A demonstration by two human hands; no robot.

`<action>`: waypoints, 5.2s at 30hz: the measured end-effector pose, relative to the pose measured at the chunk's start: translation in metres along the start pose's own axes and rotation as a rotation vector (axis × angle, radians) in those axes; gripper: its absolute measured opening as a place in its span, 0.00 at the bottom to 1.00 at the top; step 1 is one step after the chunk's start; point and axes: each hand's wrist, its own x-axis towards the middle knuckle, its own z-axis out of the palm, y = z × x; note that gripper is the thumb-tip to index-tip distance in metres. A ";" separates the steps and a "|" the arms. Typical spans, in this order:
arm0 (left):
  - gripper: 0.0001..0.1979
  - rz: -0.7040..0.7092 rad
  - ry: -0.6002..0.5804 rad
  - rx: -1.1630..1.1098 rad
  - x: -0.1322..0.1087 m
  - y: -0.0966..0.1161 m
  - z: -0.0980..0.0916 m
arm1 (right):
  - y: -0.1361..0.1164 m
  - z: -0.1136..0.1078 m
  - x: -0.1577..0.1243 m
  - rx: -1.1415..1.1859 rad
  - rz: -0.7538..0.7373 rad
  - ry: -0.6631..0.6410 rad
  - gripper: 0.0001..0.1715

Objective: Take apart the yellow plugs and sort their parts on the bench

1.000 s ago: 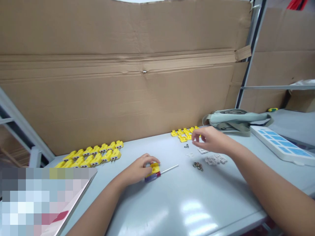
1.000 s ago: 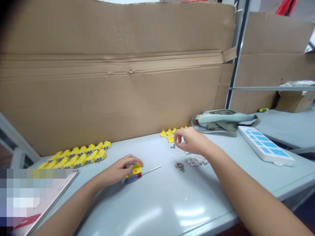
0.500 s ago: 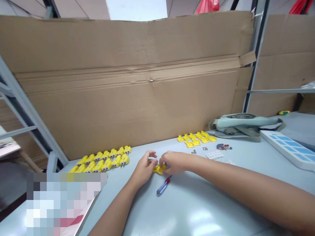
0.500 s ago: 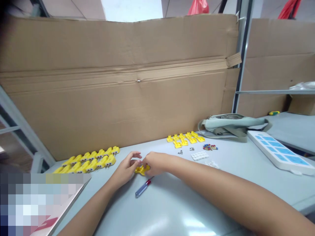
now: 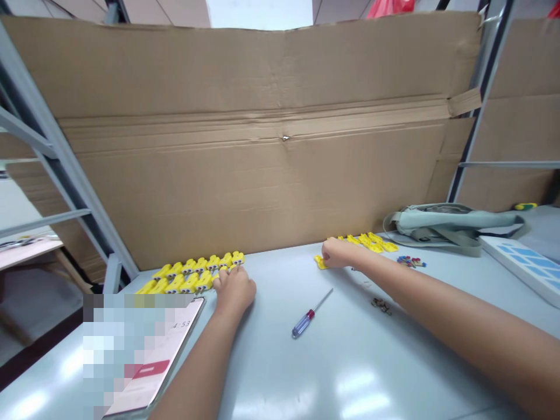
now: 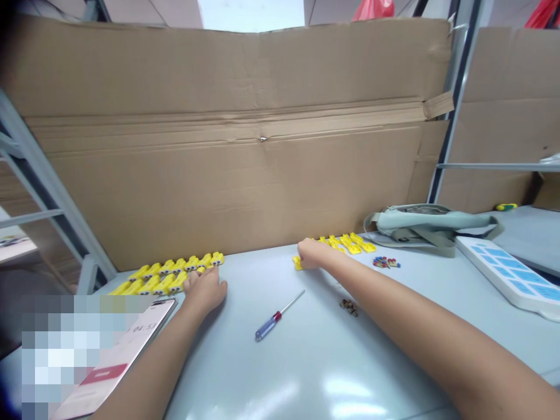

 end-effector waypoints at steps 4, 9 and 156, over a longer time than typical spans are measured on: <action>0.17 0.025 -0.033 0.034 0.002 -0.005 -0.001 | 0.013 0.001 -0.003 0.001 0.060 -0.005 0.11; 0.18 0.056 -0.016 0.021 0.002 -0.006 -0.004 | 0.021 0.001 -0.004 0.025 0.119 -0.072 0.10; 0.06 0.778 -0.617 -0.615 -0.073 0.080 -0.017 | -0.043 0.024 -0.088 1.629 -0.422 -0.062 0.18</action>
